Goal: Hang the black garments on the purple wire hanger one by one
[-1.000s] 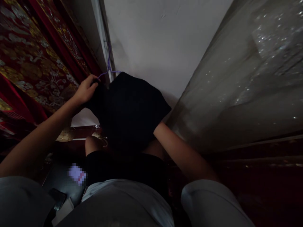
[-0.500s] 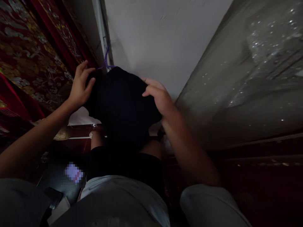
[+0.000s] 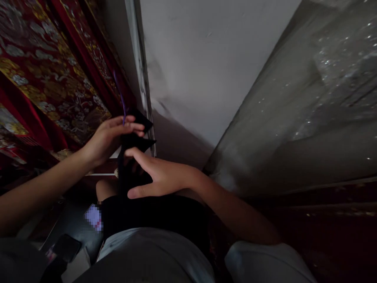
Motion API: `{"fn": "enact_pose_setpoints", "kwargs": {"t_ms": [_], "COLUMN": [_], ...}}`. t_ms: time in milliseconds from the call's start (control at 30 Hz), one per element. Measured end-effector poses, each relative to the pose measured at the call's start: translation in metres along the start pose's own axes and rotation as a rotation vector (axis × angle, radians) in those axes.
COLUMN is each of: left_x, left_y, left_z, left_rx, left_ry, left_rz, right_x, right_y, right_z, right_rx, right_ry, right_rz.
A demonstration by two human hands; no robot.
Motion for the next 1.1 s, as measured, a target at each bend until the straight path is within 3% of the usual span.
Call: {"fn": "enact_pose_setpoints", "kwargs": {"t_ms": [67, 100, 233, 300, 367, 433, 533, 600, 700, 767, 833, 967, 1100], "left_x": [-0.021, -0.031, -0.058, -0.061, -0.056, -0.047, -0.030, -0.020, -0.016, -0.017, -0.016, -0.004, 0.006], "left_y": [-0.008, -0.012, -0.009, -0.005, -0.006, -0.014, -0.034, -0.042, -0.044, -0.049, -0.063, -0.115, -0.156], "left_z": [0.001, -0.002, -0.028, -0.046, -0.065, -0.082, -0.097, -0.095, -0.076, -0.058, -0.040, -0.016, -0.010], "left_rx": [0.083, 0.141, 0.389, 0.531, 0.626, 0.677, 0.713, 0.715, 0.763, 0.811, 0.826, 0.768, 0.768], "left_ry": [-0.004, -0.019, -0.103, -0.081, -0.002, 0.098, 0.224, 0.334, 0.628, 0.723, 0.618, 0.243, 0.192], "left_rz": [-0.130, -0.168, -0.153, -0.091, -0.037, -0.022, 0.045, 0.221, 0.532, 0.613, 0.565, 0.225, -0.032], "right_x": [0.005, 0.005, -0.003, -0.009, -0.015, -0.019, -0.018, -0.010, 0.005, 0.011, 0.012, 0.012, 0.010], "right_y": [0.012, 0.019, 0.049, 0.067, 0.084, 0.097, 0.104, 0.102, 0.099, 0.101, 0.104, 0.107, 0.100], "right_z": [-0.005, -0.012, -0.052, -0.067, -0.074, -0.076, -0.083, -0.098, -0.133, -0.156, -0.174, -0.183, -0.179], "right_rx": [0.046, 0.070, -0.055, -0.178, -0.162, 0.008, 0.244, 0.275, 0.276, 0.315, 0.309, 0.178, 0.170], "right_ry": [-0.017, 0.073, 0.671, 0.776, 0.732, 0.678, 0.757, 0.875, 1.028, 1.083, 1.091, 1.058, 1.161], "right_rz": [-0.061, -0.090, -0.072, 0.022, 0.114, 0.152, 0.116, 0.057, -0.012, -0.045, -0.051, -0.014, -0.017]}}
Point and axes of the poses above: each hand's wrist, its own x-axis towards the middle knuckle, its own z-axis out of the palm, y = z × x, the point moved 1 cm from there along x, towards the middle knuckle, and after that the axes turned 12 degrees about -y, right-handed, at the moved point
